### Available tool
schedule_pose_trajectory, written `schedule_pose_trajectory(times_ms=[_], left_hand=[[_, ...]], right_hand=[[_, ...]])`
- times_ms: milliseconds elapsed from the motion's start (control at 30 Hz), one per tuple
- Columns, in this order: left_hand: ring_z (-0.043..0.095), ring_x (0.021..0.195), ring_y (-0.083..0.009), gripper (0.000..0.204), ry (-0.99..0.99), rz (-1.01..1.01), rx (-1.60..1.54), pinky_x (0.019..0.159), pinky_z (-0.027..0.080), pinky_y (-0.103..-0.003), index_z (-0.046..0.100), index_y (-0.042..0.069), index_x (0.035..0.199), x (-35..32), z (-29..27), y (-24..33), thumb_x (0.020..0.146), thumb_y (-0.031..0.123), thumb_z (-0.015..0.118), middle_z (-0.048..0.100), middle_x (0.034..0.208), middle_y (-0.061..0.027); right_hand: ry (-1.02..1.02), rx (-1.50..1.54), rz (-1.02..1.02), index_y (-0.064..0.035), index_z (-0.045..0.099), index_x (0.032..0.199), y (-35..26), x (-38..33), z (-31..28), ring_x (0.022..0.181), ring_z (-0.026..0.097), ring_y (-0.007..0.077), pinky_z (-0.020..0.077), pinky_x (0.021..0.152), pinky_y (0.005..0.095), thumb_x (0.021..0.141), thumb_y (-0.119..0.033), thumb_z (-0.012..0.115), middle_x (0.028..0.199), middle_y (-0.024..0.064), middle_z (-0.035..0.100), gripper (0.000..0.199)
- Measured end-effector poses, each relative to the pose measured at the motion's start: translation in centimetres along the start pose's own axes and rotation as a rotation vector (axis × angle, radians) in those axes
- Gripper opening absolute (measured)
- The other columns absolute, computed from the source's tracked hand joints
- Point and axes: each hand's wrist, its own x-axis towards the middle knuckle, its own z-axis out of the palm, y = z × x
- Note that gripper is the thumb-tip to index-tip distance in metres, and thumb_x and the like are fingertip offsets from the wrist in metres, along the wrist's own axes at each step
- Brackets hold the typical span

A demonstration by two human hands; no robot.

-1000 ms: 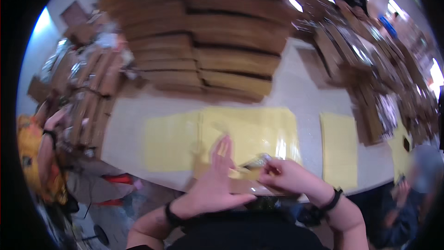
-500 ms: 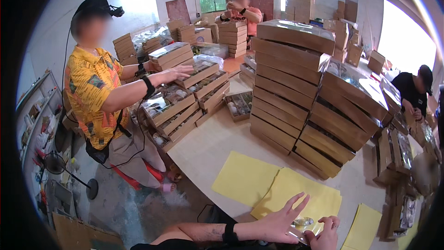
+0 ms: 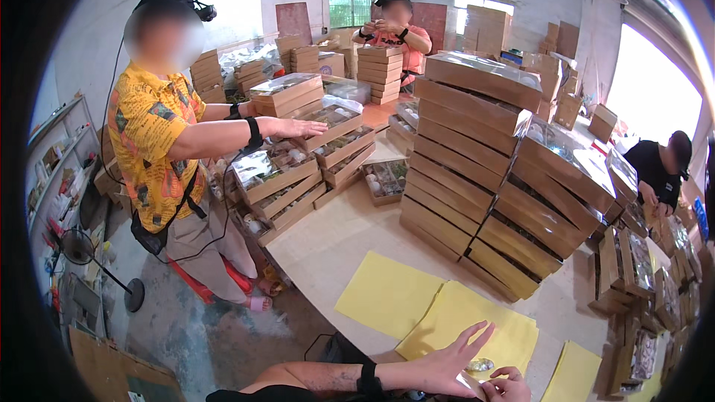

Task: Packaging decorative ornaments and craft items into gift boxes and sealing them with tape.

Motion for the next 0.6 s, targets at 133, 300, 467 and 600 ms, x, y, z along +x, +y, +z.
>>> schedule_pose_trajectory(times_ms=[133, 300, 467, 600], left_hand=[[0.046, 0.124, -0.0382, 0.103, 0.131, 0.005, -0.349, 0.099, 0.045, -0.043, -0.002, 0.009, 0.154, 0.3, 0.4, -1.6, 0.083, 0.026, 0.071, 0.009, 0.156, -0.0225], [0.055, 0.107, -0.0258, 0.084, 0.074, 0.097, -0.039, 0.099, 0.044, -0.038, 0.016, 0.000, 0.150, -1.1, -4.5, -1.4, 0.087, 0.016, 0.069, 0.036, 0.143, -0.0201], [0.057, 0.106, -0.0265, 0.091, -0.114, 0.153, -0.454, 0.095, 0.046, -0.038, 0.010, 0.009, 0.154, -2.8, -4.8, -1.4, 0.086, 0.008, 0.070, 0.037, 0.145, -0.0176], [0.050, 0.125, -0.0315, 0.091, -0.209, 0.025, -1.074, 0.095, 0.046, -0.041, 0.006, 0.023, 0.156, -3.3, -4.3, -2.0, 0.090, 0.010, 0.067, 0.028, 0.152, -0.0151]], right_hand=[[-0.175, 0.108, -0.033, -0.0002, 0.065, 0.094, 1.6, -1.9, 0.0, 0.086, 0.063, 0.0398, 0.0499, 0.073, 0.0425, 0.091, -0.032, 0.061, 0.094, 0.0208, 0.064, 0.032], [-0.201, 0.145, -0.100, 0.0004, 0.062, 0.101, 4.2, -3.4, -0.3, 0.088, 0.062, 0.0321, 0.0501, 0.078, 0.0377, 0.063, -0.040, 0.088, 0.094, 0.0160, 0.064, 0.061], [-0.121, 0.330, -0.217, -0.0019, 0.065, 0.094, 5.0, -5.0, -0.6, 0.088, 0.064, 0.0298, 0.0502, 0.077, 0.0365, 0.056, -0.040, 0.090, 0.099, 0.0128, 0.066, 0.059], [-0.119, 0.311, -0.173, -0.0029, 0.065, 0.097, 4.7, -6.3, -0.7, 0.093, 0.065, 0.0292, 0.0502, 0.081, 0.0357, 0.057, -0.042, 0.090, 0.101, 0.0125, 0.067, 0.061]])
